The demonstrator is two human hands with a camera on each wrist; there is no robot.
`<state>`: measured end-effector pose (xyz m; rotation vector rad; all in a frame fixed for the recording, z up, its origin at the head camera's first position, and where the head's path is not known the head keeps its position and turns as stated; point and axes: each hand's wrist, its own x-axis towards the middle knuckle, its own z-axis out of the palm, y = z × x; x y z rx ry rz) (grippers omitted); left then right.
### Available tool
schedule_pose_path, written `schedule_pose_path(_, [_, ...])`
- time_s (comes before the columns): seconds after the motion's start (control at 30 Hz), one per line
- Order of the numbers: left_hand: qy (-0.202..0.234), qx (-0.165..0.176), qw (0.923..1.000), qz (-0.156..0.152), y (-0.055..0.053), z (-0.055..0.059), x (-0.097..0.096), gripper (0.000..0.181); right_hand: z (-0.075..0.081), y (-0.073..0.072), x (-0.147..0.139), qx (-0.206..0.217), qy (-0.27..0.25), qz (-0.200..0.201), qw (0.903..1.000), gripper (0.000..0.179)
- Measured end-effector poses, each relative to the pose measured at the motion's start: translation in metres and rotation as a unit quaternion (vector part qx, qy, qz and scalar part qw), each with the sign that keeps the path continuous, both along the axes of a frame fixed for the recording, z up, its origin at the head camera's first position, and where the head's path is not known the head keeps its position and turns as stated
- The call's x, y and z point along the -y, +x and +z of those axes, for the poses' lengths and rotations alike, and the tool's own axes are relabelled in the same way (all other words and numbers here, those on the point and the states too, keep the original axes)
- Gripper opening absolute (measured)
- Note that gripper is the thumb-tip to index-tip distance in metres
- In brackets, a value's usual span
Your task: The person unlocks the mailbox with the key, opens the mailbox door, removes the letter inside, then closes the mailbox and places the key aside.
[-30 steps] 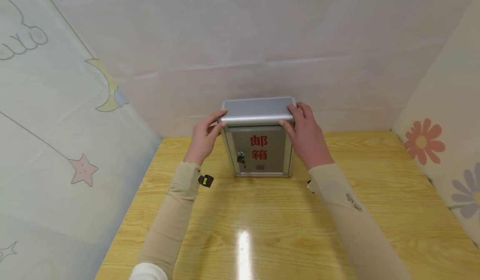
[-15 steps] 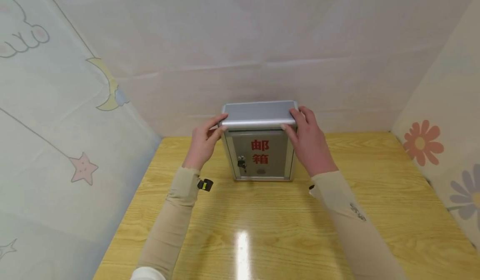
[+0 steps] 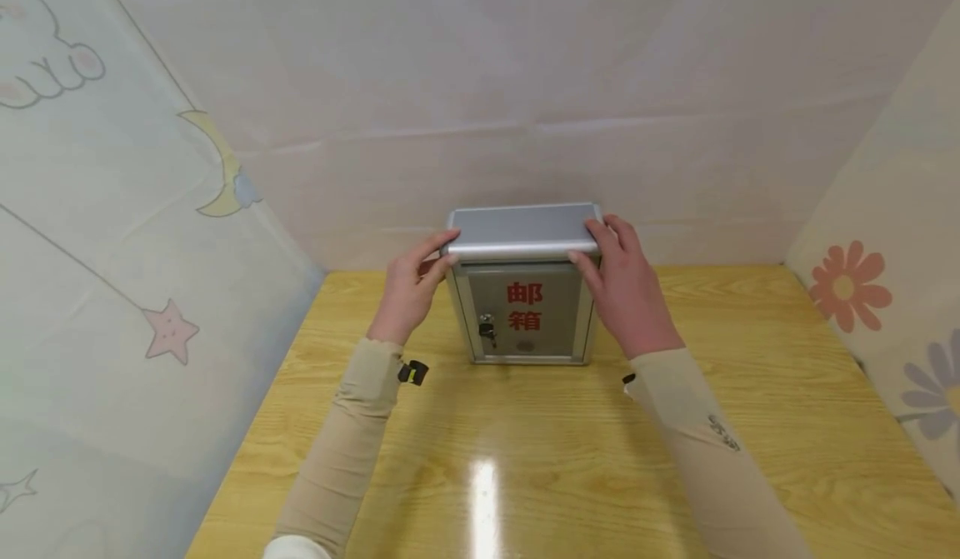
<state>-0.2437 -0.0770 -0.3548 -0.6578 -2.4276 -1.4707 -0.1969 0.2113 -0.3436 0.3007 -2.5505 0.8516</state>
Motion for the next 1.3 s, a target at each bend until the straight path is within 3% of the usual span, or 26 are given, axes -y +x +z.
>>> schedule_pose_path(0.3, [-0.015, -0.035, 0.9992, -0.009, -0.002, -0.004, 0.004, 0.044, -0.003, 0.003, 0.004, 0.001, -0.022, 0.006, 0.9997, 0.056])
schedule_pose_path(0.37, [-0.019, -0.036, 0.9992, -0.004, 0.001, -0.005, 0.006, 0.044, -0.007, 0.007, 0.009, -0.031, -0.038, 0.002, 0.9988, 0.052])
schedule_pose_path(0.43, [-0.02, -0.036, 0.9992, 0.0, 0.002, -0.005, 0.007, 0.042, -0.012, 0.012, 0.015, -0.088, -0.054, -0.002, 0.9946, 0.045])
schedule_pose_path(0.57, [-0.02, -0.035, 0.9991, 0.009, 0.003, -0.004, 0.009, 0.041, -0.019, 0.021, 0.029, -0.193, -0.072, 0.007, 0.9785, 0.035])
schedule_pose_path(0.67, [-0.016, -0.034, 0.9992, 0.01, 0.004, -0.003, 0.01, 0.04, -0.024, 0.027, 0.043, -0.222, -0.061, 0.031, 0.9728, 0.032])
schedule_pose_path(0.8, [-0.011, -0.04, 0.9991, 0.006, 0.003, -0.003, 0.009, 0.04, -0.036, 0.033, 0.061, -0.196, -0.02, 0.076, 0.9774, 0.024])
schedule_pose_path(0.97, [-0.005, -0.062, 0.9981, -0.004, 0.002, -0.005, 0.006, 0.039, -0.056, 0.038, 0.078, -0.123, 0.026, 0.109, 0.9861, 0.017])
schedule_pose_path(1.13, [0.003, -0.073, 0.9973, -0.007, 0.003, -0.006, 0.002, 0.038, -0.077, 0.042, 0.089, -0.032, 0.054, 0.105, 0.9926, 0.024])
schedule_pose_path(1.3, [0.0, -0.085, 0.9963, -0.01, 0.003, -0.006, 0.0, 0.038, -0.087, 0.041, 0.094, 0.019, 0.062, 0.097, 0.9931, 0.037])
